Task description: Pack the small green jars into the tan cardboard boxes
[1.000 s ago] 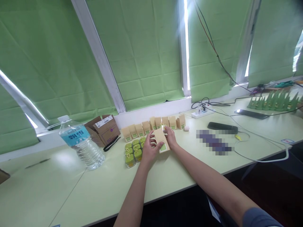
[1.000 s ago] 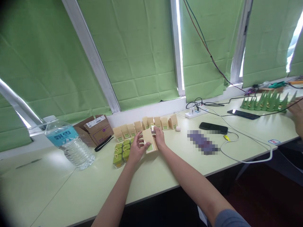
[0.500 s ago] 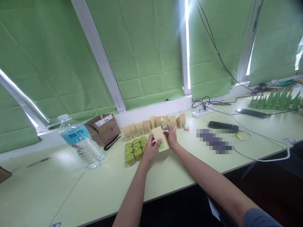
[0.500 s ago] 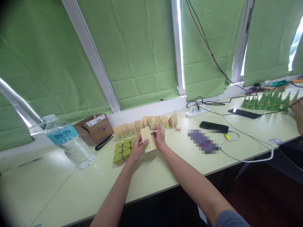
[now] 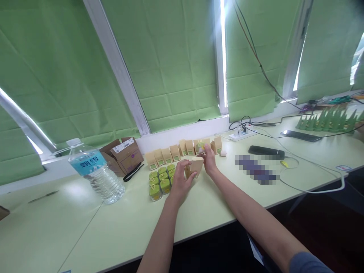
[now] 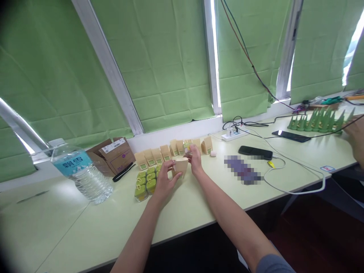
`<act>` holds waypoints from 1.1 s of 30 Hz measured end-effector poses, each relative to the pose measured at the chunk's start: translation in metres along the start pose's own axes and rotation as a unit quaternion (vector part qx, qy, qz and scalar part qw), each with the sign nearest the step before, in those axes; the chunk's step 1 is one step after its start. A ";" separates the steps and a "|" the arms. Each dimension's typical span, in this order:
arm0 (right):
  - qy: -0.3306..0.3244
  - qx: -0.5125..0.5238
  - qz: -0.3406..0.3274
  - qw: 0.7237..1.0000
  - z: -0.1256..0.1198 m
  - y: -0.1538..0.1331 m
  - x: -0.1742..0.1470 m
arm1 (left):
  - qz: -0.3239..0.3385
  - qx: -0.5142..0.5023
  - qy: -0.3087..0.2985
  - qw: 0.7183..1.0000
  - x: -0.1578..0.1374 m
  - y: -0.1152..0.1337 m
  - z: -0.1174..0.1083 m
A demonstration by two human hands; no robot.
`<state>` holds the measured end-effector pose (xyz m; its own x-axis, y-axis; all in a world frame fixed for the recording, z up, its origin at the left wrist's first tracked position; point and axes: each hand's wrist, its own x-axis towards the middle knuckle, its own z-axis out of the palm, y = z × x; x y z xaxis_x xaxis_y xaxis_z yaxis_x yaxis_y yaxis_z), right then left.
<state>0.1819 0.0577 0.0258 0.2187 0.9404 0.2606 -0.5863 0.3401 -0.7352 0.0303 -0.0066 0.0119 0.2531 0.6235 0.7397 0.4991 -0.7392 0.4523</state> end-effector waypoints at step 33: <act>-0.161 -0.024 0.044 0.986 0.001 -0.001 -0.003 | -0.036 0.057 0.059 0.996 -0.002 -0.011 -0.002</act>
<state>0.1815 0.0545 0.0263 -0.0946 0.9223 0.3747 -0.5531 0.2643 -0.7901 0.0224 -0.0001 0.0070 0.1186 0.6342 0.7640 0.6049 -0.6563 0.4509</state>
